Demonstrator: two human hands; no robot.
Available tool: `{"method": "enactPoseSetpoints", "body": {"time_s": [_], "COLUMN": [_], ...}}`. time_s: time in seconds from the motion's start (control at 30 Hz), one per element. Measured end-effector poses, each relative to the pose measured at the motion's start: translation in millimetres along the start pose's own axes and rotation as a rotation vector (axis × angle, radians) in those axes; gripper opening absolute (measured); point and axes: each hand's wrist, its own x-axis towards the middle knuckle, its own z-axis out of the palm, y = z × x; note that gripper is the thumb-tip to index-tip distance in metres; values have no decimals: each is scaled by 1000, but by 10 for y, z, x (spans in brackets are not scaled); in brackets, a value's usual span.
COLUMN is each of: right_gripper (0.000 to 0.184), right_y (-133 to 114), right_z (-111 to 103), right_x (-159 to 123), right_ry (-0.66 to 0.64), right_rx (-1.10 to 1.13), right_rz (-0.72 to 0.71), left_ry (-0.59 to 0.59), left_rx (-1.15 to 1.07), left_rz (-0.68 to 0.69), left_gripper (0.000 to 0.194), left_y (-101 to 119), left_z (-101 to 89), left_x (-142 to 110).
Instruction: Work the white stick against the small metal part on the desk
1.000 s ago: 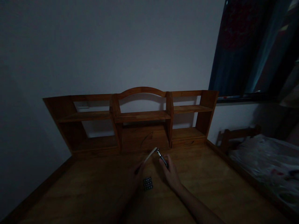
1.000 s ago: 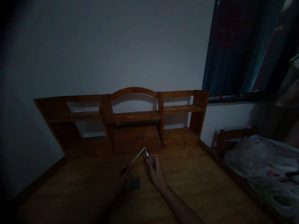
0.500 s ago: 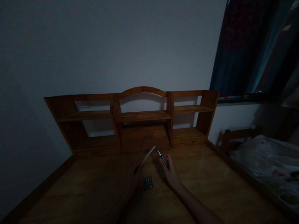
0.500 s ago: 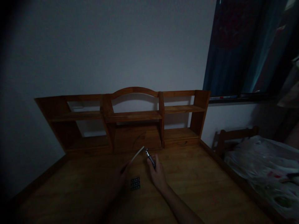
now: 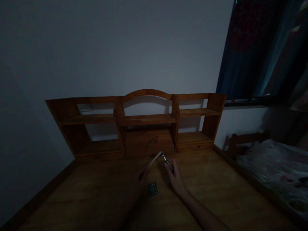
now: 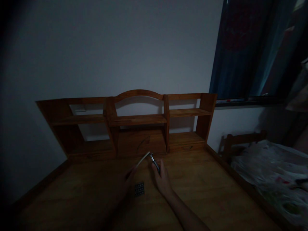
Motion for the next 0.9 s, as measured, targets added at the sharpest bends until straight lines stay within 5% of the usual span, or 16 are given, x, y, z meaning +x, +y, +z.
{"method": "enactPoseSetpoints", "body": {"time_s": [0.47, 0.9], "right_gripper": [27, 27], "right_y": [16, -32], "right_z": [3, -8], "right_x": [-2, -2], "right_ry": [-5, -3], "right_rx": [-17, -7], "right_rz": [8, 10], "left_ry": [79, 26], "left_rx": [14, 49], "left_rz": [-8, -4], "left_gripper": [45, 47], "left_y": [94, 95], "left_z": [40, 11], "left_x": [-53, -35]}}
